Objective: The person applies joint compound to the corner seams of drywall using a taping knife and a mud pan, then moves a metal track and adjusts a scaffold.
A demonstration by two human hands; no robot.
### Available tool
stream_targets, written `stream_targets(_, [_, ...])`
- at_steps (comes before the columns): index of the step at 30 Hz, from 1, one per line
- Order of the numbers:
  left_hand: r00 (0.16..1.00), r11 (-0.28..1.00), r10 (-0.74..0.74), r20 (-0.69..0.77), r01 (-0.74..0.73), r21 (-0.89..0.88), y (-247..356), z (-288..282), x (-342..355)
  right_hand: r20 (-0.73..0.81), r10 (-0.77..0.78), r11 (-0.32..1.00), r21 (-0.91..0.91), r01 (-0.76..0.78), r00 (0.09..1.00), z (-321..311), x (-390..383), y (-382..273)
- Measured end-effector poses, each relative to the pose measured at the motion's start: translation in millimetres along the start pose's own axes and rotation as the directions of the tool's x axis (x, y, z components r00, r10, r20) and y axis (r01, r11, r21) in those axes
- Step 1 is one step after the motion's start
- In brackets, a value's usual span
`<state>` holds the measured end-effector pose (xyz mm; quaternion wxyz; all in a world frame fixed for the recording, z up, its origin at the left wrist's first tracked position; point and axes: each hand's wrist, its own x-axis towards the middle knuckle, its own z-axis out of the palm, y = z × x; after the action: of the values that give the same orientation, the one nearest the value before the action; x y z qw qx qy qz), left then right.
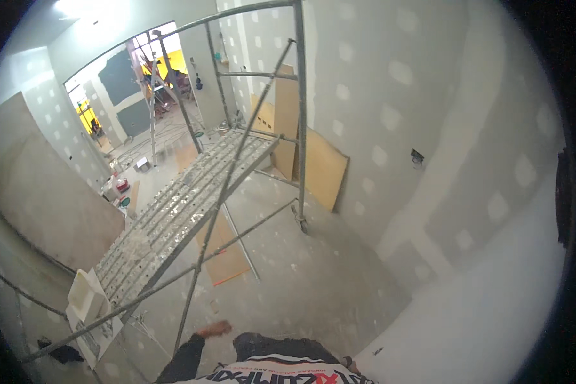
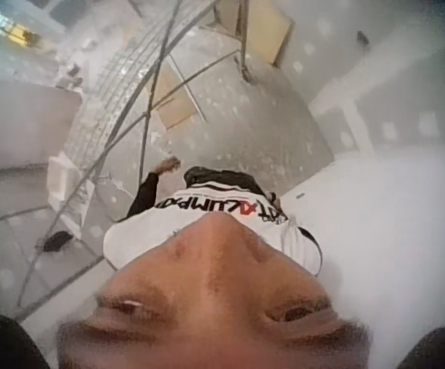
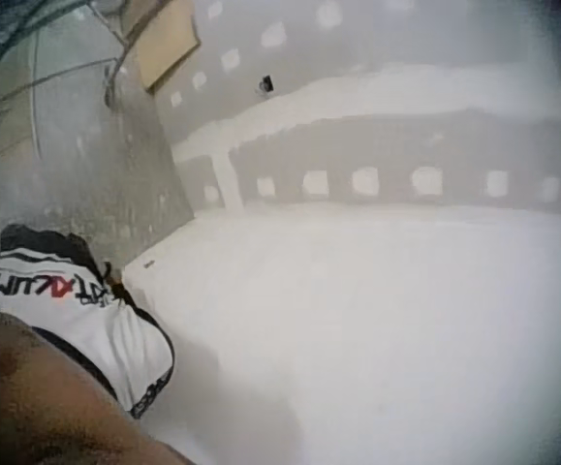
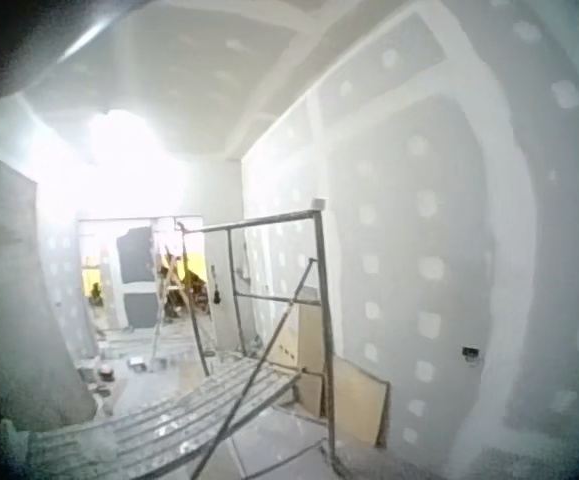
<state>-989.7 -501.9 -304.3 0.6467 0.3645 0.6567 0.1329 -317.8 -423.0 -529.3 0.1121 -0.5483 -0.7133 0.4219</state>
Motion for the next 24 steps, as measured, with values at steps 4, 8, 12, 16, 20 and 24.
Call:
stream_targets(4, [0.846,0.857,0.515,-0.137,-0.506,0.094,185.9,-30.6,46.9,0.134,0.247,0.969,-0.032,-0.245,0.960,6.7,-14.5,70.1])
stream_targets(8, [0.630,0.711,0.694,-0.348,-0.676,0.192,350.8,-100.4,56.3,-0.039,0.130,0.987,0.102,-0.125,0.991,-31.7,39.3,16.3])
stream_targets(12, [0.347,0.544,0.775,-0.528,-0.791,0.279,478.8,-206.8,98.0,-0.492,-0.045,0.989,-0.145,-0.031,0.870,-19.4,44.7,36.9])
stream_targets(16, [-0.029,0.452,0.853,-0.521,-0.459,0.765,577.9,-285.9,113.7,-0.248,0.575,0.526,0.842,-0.120,0.779,-38.7,35.1,-1.9])
stream_targets(20, [0.091,0.236,0.952,-0.292,0.390,0.890,594.5,-460.0,151.6,-0.302,0.406,0.822,0.532,-0.201,0.862,-35.4,21.8,25.4])
stream_targets(24, [0.394,0.091,0.904,-0.168,0.206,0.974,637.7,-525.2,203.2,-0.301,0.543,0.824,0.369,-0.430,0.784,-60.4,17.8,3.1])
